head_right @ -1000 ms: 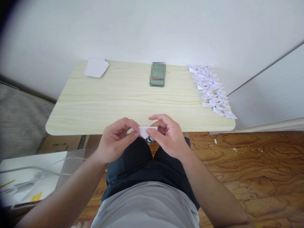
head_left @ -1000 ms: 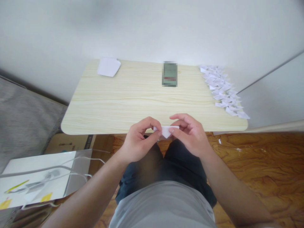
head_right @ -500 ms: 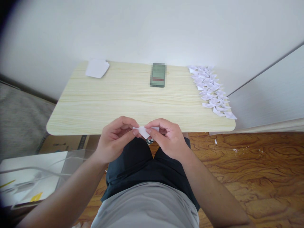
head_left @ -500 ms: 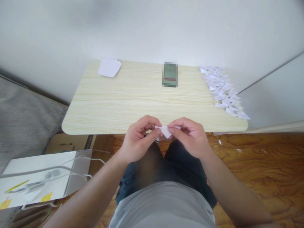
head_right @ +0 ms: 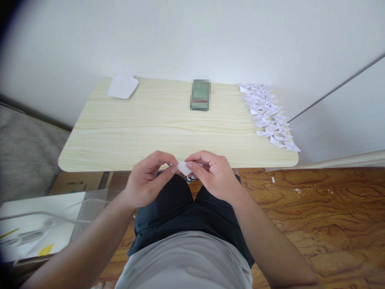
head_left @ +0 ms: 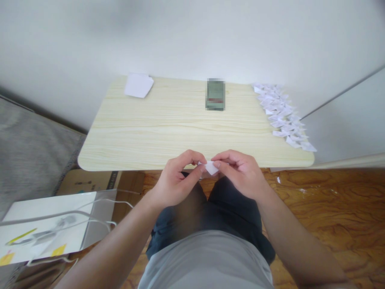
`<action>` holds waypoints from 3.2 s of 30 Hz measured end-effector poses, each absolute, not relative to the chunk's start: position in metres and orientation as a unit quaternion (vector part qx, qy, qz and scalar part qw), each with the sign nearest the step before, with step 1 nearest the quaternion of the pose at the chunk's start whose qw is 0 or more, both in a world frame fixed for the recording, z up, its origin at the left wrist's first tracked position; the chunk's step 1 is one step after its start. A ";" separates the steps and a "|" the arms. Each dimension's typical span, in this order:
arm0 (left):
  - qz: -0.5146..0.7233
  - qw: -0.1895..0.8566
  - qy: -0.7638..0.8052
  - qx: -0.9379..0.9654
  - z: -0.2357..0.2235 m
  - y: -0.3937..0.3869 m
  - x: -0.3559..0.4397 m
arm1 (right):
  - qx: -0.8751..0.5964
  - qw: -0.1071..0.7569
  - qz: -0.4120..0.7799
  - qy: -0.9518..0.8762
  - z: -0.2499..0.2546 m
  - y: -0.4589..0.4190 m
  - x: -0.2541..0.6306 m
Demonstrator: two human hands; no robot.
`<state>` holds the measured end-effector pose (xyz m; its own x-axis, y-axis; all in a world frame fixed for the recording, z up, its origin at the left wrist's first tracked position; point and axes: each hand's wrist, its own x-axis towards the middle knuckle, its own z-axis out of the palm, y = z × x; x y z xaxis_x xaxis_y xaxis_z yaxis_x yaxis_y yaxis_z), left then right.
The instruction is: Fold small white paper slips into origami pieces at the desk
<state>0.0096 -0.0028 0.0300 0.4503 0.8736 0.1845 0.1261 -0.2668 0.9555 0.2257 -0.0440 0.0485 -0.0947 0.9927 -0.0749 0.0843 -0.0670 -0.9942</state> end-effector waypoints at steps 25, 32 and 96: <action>0.334 0.509 0.401 0.684 0.033 0.002 0.016 | -0.547 0.368 0.401 -0.636 0.056 -0.036 0.237; 0.326 0.442 0.421 0.722 0.039 0.010 0.018 | -0.557 0.375 0.390 -0.630 0.063 -0.026 0.246; 0.506 0.287 0.378 0.720 0.028 0.003 0.046 | -0.460 0.600 0.546 -0.361 0.041 -0.026 0.221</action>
